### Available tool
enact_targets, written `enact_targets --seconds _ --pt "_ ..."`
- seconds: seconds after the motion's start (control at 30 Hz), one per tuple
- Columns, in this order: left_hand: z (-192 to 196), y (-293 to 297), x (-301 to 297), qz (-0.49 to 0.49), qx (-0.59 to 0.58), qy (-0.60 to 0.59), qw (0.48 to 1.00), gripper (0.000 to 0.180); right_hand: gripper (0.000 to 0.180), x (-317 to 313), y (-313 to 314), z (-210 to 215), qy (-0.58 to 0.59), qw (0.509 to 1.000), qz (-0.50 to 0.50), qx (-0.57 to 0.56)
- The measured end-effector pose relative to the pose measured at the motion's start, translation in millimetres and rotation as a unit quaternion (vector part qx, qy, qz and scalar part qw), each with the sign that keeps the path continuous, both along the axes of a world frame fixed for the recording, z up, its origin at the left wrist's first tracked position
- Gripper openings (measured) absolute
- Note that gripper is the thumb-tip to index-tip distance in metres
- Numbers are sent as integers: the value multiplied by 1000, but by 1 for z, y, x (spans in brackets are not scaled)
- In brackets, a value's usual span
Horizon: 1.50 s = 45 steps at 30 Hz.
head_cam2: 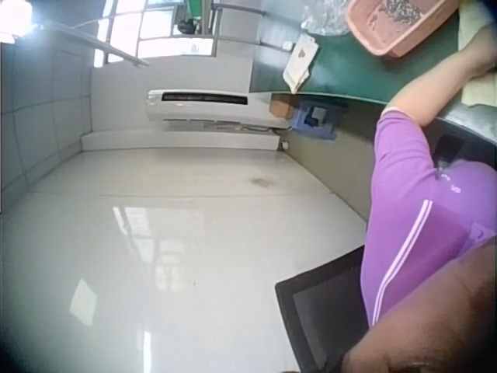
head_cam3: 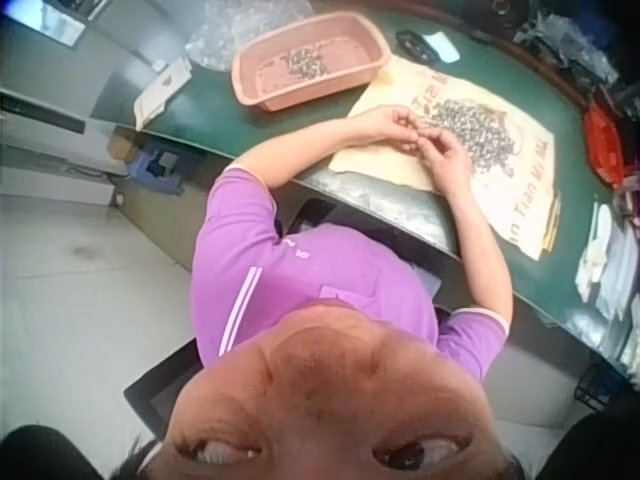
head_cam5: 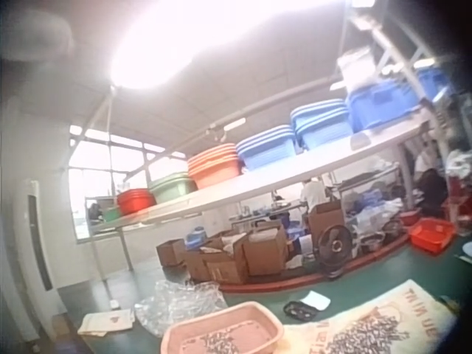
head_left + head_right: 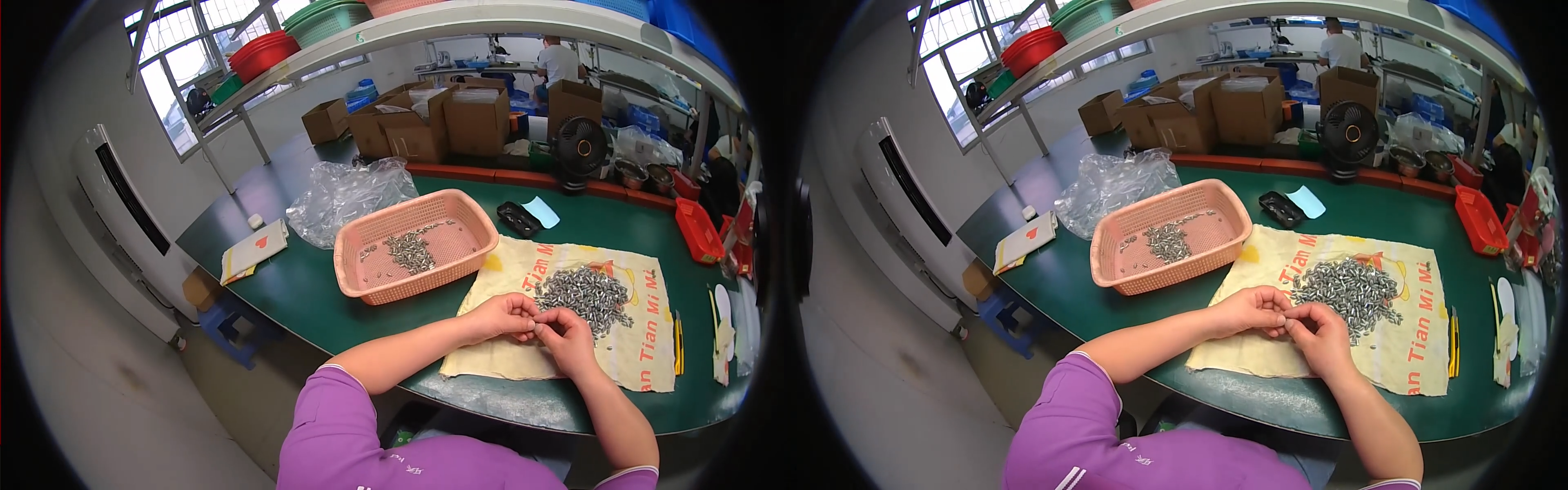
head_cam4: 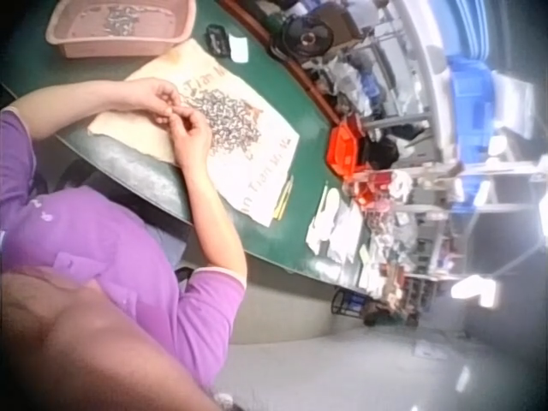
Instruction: Sorting and inspecting small metal rivets or pins on a workbench and placing them into a pink basket.
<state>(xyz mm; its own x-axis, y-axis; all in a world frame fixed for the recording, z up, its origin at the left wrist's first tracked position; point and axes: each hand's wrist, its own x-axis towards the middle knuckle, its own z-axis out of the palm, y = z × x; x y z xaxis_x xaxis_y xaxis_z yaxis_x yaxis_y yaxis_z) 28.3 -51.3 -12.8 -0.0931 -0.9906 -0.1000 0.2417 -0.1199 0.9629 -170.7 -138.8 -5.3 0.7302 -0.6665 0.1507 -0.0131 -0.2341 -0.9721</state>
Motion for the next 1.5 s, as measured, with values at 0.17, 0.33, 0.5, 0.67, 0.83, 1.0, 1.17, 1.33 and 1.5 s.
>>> enact_targets --seconds 0.17,0.33,0.5,0.67,0.83,1.0,1.17,1.33,1.5 --pt "3 3 -1 7 0 11 1000 25 10 0 4 5 2 1000 0 -18" --pt "11 6 -2 8 18 13 1000 25 13 0 4 2 9 1000 2 -29" --pt "13 10 4 10 36 18 999 27 12 3 4 7 17 999 14 -41" --pt "14 6 -1 16 46 10 999 27 14 -4 0 8 8 998 24 -50" --pt "14 8 2 15 46 -12 999 27 14 -4 0 5 -7 998 22 -55" --pt "17 9 0 13 37 5 999 26 14 1 3 9 -8 999 23 -21" --pt "3 -1 3 -30 -7 29 999 32 13 -2 3 8 17 998 -7 -66" --pt "7 0 5 -41 -12 10 999 34 11 -1 3 7 16 997 -9 -74" --pt "11 5 9 -31 -38 -90 995 37 12 1 6 10 3 988 -13 -152"
